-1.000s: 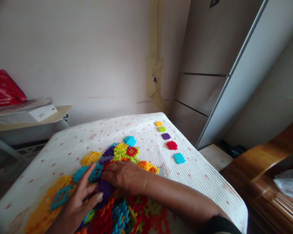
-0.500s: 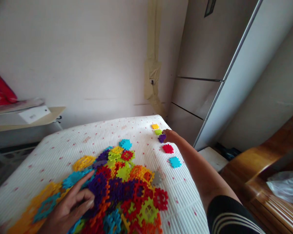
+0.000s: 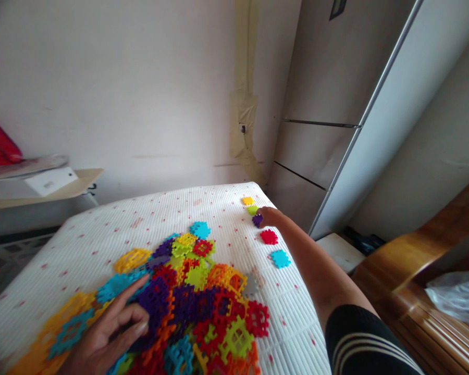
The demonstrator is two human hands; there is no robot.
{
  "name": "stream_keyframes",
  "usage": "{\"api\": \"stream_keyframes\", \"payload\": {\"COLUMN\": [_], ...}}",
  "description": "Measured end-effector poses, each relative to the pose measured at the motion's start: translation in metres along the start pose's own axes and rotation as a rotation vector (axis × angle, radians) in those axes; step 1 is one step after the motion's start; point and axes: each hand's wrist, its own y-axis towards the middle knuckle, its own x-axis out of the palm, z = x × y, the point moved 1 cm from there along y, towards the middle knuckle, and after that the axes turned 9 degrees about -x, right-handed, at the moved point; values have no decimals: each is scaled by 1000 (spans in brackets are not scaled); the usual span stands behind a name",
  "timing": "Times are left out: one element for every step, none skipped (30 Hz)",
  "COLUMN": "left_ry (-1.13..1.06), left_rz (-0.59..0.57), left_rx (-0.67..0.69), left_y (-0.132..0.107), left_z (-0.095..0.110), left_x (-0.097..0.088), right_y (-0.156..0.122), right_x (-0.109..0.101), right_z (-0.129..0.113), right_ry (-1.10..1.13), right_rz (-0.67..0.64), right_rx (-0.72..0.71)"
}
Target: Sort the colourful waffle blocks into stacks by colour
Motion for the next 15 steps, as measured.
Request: {"api": "stream_keyframes", "payload": {"left_ry": [4, 7, 8, 8, 8, 9, 13, 17, 21, 24, 26, 28, 30, 33, 36], "left_rz": [-1, -3, -7, -12, -16, -16, -13, -10, -8, -8, -8, -8, -6, -2, 1], "left_rx": [-3, -6, -7, -6, -4, -3, -2, -1, -3, -4, -4, -4, -6, -7, -6], "left_y": [0, 0, 0, 0, 0, 1, 1, 1, 1, 1, 1, 1, 1, 1, 2], "left_z": [0, 0, -1, -1, -1, -2, -3, -3, -4, -5, -5, -6, -6, -6, -6], "left_x": [0, 0, 0, 0, -1, -1, -1, -1, -1, -1, -1, -1, -1, -2, -2], "right_y": [0, 1, 1, 1, 1, 1, 1, 1, 2, 2, 3, 3, 4, 4, 5], "right_x": [0, 1, 1, 2, 2, 2, 3, 4, 4, 5, 6, 7, 8, 8, 9], "right_z": [0, 0, -1, -1, -1, -1, -1, -1, -1, -1, -1, -1, -1, -1, -1], "right_ry": [-8, -14, -19, -22, -25, -27, -29, -30, -31, -32, -34, -36, -38, -40, -41], "right_rz": [-10, -18, -23, -27, -31, -35, -39, -44, -50, -55, -60, -62, -62, -59, -54], "right_rx": [8, 12, 14, 13, 12, 9, 7, 5, 4, 4, 6, 7, 10, 13, 16]}}
